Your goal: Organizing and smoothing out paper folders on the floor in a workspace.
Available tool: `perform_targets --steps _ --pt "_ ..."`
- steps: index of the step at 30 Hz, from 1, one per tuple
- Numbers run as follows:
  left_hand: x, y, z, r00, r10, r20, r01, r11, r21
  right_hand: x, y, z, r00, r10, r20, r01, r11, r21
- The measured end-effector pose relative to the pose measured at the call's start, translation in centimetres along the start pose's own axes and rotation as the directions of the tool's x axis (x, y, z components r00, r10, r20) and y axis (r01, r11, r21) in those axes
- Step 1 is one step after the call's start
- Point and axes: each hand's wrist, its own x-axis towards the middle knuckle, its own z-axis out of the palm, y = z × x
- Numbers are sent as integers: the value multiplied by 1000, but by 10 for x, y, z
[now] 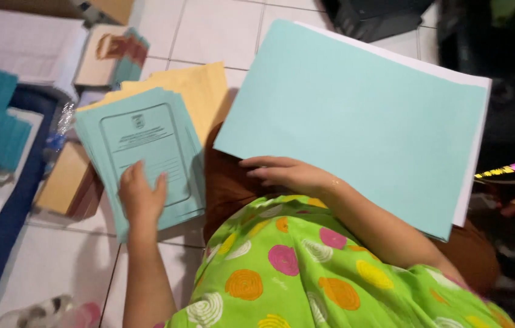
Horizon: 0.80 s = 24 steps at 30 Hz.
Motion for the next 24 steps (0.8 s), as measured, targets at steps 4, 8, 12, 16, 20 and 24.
perform_targets --steps 4,8,12,16,20,24 --pt "36 164 6 933 357 -42 -351 881 -318 -51 85 -86 863 -312 -397 363 930 61" --pt "36 277 44 733 669 126 -572 706 -417 -115 141 -111 486 -396 -779 248 917 -311" --pt "39 343 80 586 756 292 -655 654 -378 -147 178 -121 245 -557 -793 -116 796 -595" --pt "38 363 80 544 670 505 -577 736 -355 -141 208 -142 314 -491 -813 -390 714 -581" --pt "34 363 55 562 572 597 -528 804 -272 -129 204 -141 400 -364 -841 -506 678 -534" --pt "35 352 53 569 539 621 -526 819 -229 -113 190 -147 416 -311 -855 -501 706 -501"
